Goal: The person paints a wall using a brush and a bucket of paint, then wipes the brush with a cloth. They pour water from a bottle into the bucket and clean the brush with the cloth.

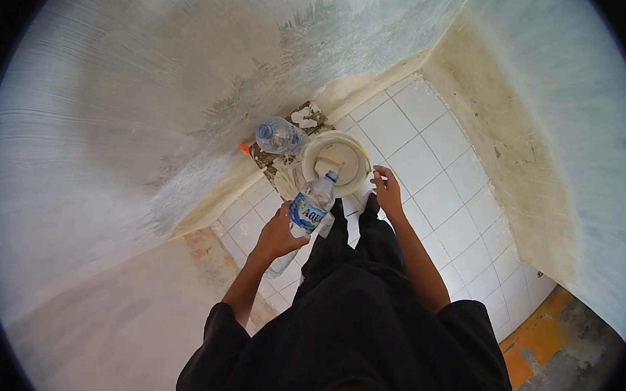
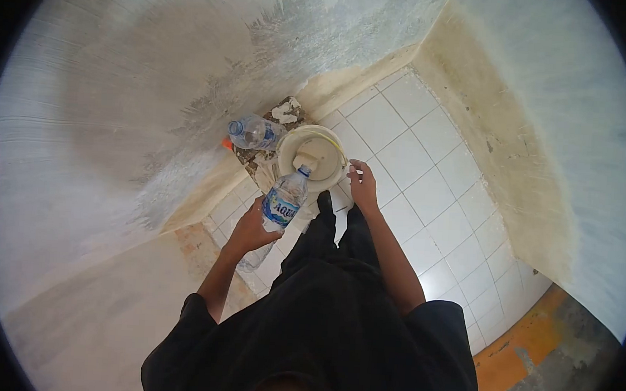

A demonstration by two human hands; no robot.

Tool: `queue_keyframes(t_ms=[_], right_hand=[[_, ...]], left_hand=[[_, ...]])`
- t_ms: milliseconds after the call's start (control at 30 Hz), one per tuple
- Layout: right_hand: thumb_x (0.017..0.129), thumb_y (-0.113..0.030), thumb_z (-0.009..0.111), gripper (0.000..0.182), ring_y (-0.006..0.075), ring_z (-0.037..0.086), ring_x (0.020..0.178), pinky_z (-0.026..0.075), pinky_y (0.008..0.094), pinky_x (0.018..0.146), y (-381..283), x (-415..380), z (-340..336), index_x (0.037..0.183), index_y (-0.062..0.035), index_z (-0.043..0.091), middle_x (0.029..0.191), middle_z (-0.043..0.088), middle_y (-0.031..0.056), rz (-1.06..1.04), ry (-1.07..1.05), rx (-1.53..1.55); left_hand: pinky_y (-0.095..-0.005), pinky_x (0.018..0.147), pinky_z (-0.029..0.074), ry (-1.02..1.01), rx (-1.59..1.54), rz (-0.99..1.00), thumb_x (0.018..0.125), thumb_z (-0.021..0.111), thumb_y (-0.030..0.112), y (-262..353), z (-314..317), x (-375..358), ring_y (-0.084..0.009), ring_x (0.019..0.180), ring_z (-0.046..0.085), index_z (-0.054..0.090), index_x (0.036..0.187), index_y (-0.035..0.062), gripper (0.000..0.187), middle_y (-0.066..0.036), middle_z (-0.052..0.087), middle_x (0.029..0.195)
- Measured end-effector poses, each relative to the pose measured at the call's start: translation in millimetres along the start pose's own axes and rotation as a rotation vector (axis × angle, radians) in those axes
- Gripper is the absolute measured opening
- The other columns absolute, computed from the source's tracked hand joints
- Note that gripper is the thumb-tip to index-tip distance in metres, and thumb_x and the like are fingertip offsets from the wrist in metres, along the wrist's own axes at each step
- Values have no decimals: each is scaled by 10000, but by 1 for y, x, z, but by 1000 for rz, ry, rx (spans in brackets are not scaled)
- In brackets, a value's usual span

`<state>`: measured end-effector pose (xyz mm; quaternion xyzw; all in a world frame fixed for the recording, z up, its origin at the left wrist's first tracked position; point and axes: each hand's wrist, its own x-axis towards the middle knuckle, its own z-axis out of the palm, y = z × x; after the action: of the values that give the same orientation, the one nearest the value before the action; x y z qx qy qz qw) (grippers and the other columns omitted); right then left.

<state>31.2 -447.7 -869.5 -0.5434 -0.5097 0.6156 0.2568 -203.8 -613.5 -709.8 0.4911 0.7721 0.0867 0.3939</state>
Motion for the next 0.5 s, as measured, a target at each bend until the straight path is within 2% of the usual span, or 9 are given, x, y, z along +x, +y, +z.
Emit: queue_keyframes(t_ms=[300, 400, 500], right_hand=[[992, -244, 514, 325, 185, 640, 950, 539, 331, 751, 4, 2, 1, 1252, -52, 556, 1135, 612, 83, -1, 8, 23], [983, -211, 521, 291, 194, 671, 885, 543, 309, 684, 6, 3, 3, 1211, -38, 578, 1108, 637, 108, -53, 33, 19], [983, -209, 522, 289, 190, 670, 884, 540, 309, 682, 5, 3, 4, 1209, -38, 578, 1098, 640, 106, -50, 36, 21]], left_hand=[[-464, 908, 486, 2, -7, 5, 614, 801, 291, -1, 0, -1, -423, 1075, 587, 321, 1348, 32, 915, -267, 564, 1187], [-462, 906, 487, 14, -5, 13, 614, 799, 290, -3, 2, -1, -422, 1071, 589, 325, 1346, 36, 909, -266, 567, 1181], [-458, 904, 489, 8, 2, 0, 613, 797, 291, -4, 2, 0, -420, 1067, 592, 327, 1344, 30, 908, -264, 571, 1176]])
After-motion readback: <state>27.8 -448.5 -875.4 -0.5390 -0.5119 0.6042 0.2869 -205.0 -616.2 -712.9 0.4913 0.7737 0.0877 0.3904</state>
